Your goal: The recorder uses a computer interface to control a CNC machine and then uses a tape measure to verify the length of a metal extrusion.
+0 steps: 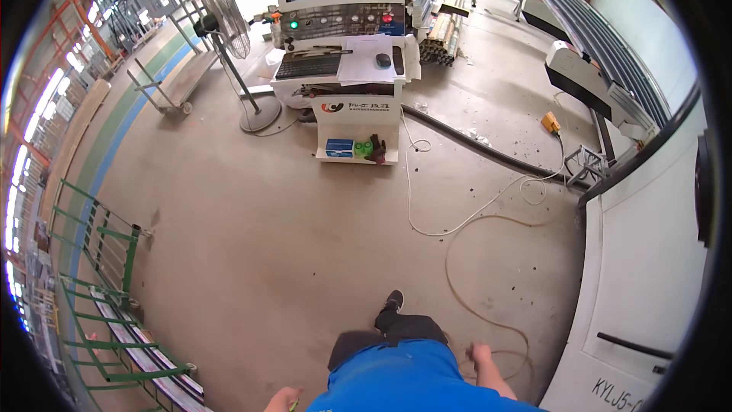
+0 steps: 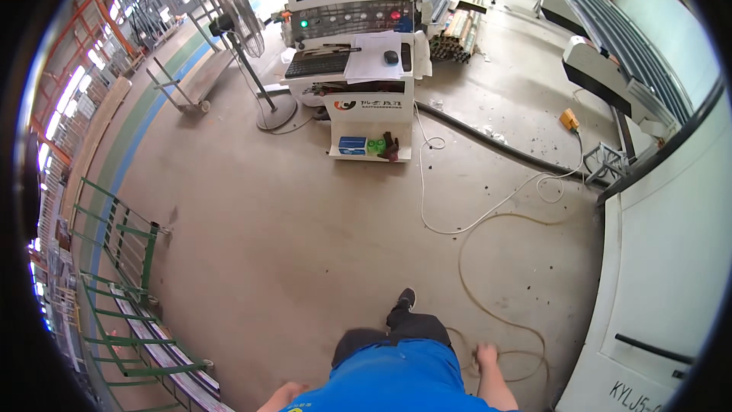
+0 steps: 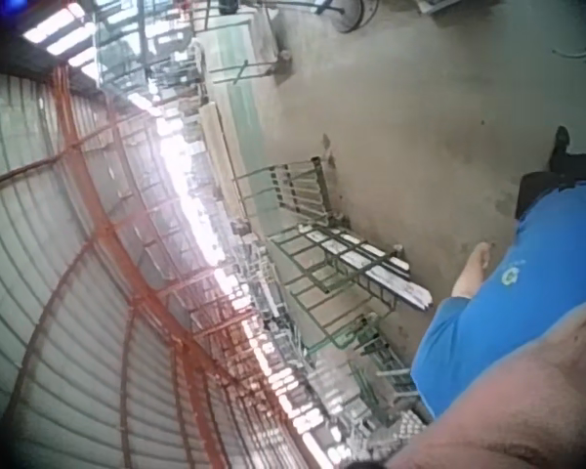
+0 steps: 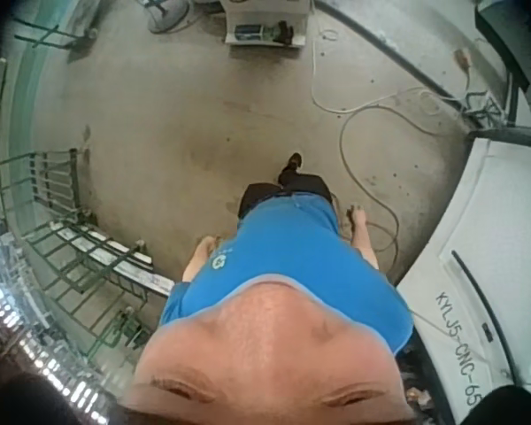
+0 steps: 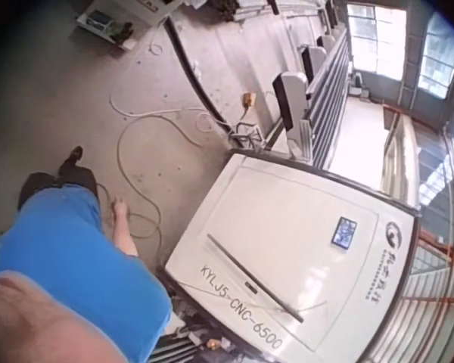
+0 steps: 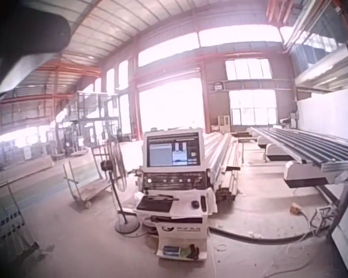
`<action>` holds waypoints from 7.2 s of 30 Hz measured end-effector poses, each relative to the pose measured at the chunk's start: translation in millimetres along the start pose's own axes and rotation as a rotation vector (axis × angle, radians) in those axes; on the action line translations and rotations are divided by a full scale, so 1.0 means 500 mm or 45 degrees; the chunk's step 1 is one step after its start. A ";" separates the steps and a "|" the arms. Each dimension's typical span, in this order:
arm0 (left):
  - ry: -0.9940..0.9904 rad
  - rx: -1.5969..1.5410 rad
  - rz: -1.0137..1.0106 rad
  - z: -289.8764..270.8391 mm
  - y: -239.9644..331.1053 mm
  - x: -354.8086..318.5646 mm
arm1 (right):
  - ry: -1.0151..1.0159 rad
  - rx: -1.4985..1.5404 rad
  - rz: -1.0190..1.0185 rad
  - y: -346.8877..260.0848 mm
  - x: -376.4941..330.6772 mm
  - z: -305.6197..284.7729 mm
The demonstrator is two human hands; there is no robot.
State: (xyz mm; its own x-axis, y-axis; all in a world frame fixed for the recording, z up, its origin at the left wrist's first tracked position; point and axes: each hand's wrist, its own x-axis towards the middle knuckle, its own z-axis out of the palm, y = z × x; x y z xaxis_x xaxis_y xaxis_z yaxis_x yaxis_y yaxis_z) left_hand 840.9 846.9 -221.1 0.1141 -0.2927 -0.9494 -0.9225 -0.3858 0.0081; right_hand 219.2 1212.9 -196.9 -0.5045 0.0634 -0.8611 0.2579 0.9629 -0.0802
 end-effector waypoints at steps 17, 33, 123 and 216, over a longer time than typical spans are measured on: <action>0.553 0.788 0.811 -0.594 1.657 -0.220 | 0.333 0.593 -0.030 -0.816 0.031 -0.263; 1.138 1.686 2.116 -0.887 2.603 -0.299 | 0.792 0.257 -0.515 -1.783 -0.066 -0.544; 0.043 0.991 0.564 -0.817 1.945 0.282 | 0.704 0.123 -1.089 -2.145 -0.089 -0.622; 0.057 0.862 0.464 -0.801 1.959 0.255 | 0.708 -0.080 -1.329 -2.213 -0.119 -0.568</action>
State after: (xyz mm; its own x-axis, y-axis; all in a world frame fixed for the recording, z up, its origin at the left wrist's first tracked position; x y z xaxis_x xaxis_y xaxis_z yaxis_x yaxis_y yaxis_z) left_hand 99.3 81.1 -208.5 -0.2389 -0.3392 -0.9099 -0.9275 0.3571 0.1104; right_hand -270.2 218.1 85.4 -0.7398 -0.6706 -0.0556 -0.5245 0.6265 -0.5766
